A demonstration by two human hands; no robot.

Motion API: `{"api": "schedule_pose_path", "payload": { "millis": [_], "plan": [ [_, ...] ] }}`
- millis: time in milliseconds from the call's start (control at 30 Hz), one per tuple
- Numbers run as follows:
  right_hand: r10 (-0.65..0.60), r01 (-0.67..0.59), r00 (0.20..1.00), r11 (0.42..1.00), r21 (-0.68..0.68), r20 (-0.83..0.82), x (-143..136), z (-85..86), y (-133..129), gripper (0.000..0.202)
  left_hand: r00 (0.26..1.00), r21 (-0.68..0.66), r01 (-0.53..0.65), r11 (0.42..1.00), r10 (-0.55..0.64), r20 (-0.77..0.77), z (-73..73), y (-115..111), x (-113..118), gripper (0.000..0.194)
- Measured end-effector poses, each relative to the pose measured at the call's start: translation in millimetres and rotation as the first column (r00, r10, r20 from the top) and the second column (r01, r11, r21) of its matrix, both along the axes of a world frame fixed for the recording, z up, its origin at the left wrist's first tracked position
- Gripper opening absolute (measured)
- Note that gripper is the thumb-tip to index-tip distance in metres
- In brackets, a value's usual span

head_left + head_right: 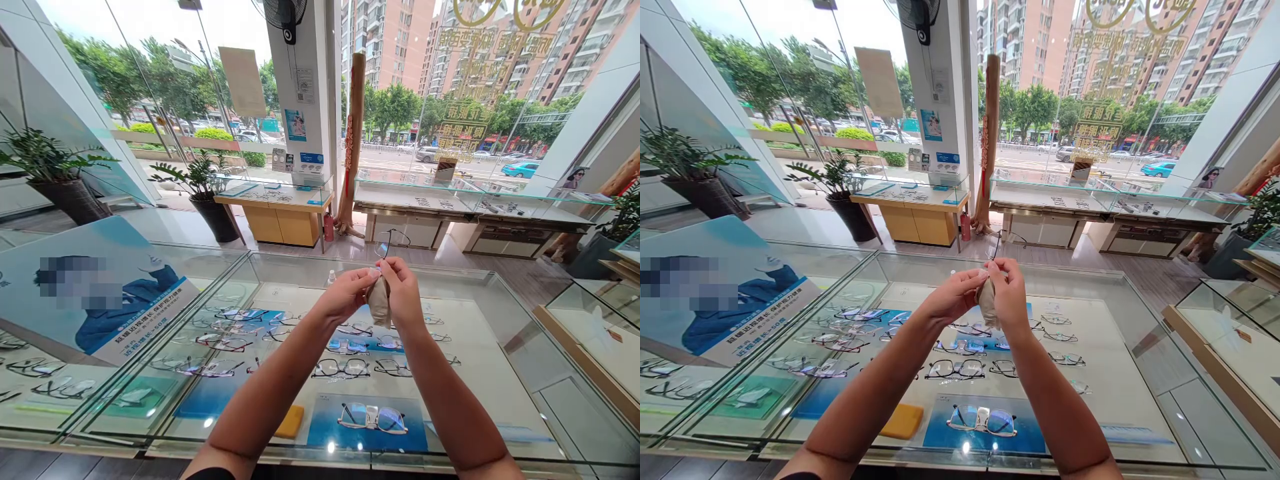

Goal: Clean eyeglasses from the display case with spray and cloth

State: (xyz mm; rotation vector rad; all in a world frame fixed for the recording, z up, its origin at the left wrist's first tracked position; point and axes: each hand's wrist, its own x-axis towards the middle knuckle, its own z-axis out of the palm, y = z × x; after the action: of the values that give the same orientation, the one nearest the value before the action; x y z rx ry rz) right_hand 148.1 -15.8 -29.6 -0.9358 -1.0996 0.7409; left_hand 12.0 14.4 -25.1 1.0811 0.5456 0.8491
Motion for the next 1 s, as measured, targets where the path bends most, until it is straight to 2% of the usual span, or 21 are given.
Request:
{"api": "schedule_pose_path", "payload": {
  "millis": [133,267,433,567,667,867,1000],
  "plan": [
    [0.101,-0.125,0.972,0.987,-0.1,-0.213,-3.1,2.3,-0.9,0.035,0.997,-0.047,0.049,0.998,-0.046,0.055,1.3,-0.1,-1.0,0.049],
    [0.176,-0.218,0.925,0.972,-0.092,-0.338,-4.2,6.7,-5.4,0.032,0.998,-0.055,0.039,0.998,-0.036,0.06,2.1,0.4,-1.1,0.049],
    [0.171,-0.199,0.927,0.979,-0.052,-0.335,-3.5,9.3,-7.4,0.031,0.999,-0.021,0.042,0.999,-0.043,-0.028,-2.4,4.8,-0.1,0.056],
    [0.141,-0.171,0.937,0.983,-0.068,-0.318,-5.6,9.4,-7.5,0.033,0.997,0.06,0.02,0.998,-0.016,-0.076,-3.1,5.5,-2.6,0.059],
    [0.163,-0.214,0.923,0.97,-0.112,-0.347,-8.2,8.9,-8.7,0.036,0.998,0.088,0.015,0.996,-0.01,-0.054,-0.1,5.0,-6.0,0.056],
    [0.171,-0.224,0.928,0.966,-0.127,-0.33,-9.3,6.1,-7.2,0.037,0.998,0.024,0.055,0.998,-0.056,0.031,5.8,1.4,-6.8,0.051],
    [0.156,-0.203,0.928,0.973,-0.108,-0.339,-9.4,6.1,-4.6,0.035,0.997,0.096,0.018,0.995,-0.025,0.071,3.1,-4.2,-0.2,0.057]
  ]
}}
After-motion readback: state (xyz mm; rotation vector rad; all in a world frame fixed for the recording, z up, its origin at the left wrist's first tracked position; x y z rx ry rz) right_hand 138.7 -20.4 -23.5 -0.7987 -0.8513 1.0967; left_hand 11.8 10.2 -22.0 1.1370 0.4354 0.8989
